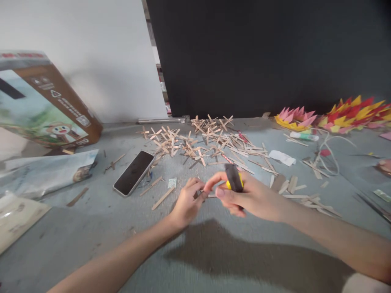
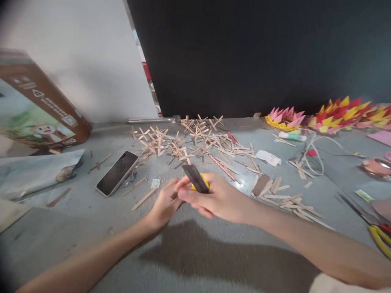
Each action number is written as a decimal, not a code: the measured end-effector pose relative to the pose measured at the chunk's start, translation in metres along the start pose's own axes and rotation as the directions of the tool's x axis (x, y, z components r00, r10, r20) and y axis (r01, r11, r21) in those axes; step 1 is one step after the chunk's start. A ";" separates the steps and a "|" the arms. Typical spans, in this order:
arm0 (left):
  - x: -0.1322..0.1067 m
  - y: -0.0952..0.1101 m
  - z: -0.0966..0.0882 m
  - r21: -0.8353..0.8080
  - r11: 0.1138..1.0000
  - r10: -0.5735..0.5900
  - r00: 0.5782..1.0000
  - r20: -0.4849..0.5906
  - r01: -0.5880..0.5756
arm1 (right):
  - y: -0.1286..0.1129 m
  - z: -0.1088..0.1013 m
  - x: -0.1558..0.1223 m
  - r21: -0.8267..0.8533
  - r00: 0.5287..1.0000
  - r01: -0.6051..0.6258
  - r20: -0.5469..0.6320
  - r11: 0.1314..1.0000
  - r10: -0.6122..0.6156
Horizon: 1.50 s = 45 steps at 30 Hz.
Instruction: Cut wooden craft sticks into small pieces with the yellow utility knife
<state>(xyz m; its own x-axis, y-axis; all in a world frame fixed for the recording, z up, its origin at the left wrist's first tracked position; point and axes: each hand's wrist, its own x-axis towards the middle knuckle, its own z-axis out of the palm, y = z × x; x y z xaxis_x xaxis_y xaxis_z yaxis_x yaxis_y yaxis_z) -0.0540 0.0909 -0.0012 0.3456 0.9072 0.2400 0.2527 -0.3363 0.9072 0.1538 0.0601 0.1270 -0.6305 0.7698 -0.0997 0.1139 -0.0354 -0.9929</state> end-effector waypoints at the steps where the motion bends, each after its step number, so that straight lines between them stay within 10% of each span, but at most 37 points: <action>1: -0.001 -0.001 0.001 0.021 1.000 -0.013 1.000 0.015 0.013 | 0.008 -0.007 -0.007 -0.111 0.993 -0.105 -0.071 0.988 0.097; 7: -0.002 0.003 0.002 0.241 0.970 -0.060 0.980 0.189 0.013 | 0.051 -0.033 -0.047 -0.641 0.921 -0.383 -0.324 0.665 0.218; 22: 0.008 0.004 -0.014 0.490 0.850 0.017 0.940 0.340 -0.193 | 0.090 -0.022 -0.035 -0.930 0.972 -0.229 -0.203 0.287 0.115; 45: 0.013 0.012 -0.020 0.433 0.882 0.002 0.922 0.387 -0.184 | 0.100 -0.029 -0.029 -0.971 0.994 -0.105 -0.099 0.215 0.036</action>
<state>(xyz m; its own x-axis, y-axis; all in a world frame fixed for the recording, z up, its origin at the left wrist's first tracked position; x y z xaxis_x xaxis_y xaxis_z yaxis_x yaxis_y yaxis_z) -0.0646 0.1035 0.0192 0.6688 0.7380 0.0900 0.5508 -0.5731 0.6068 0.2058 0.0529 0.0321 -0.5468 0.8273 -0.1287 0.8359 0.5308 -0.1395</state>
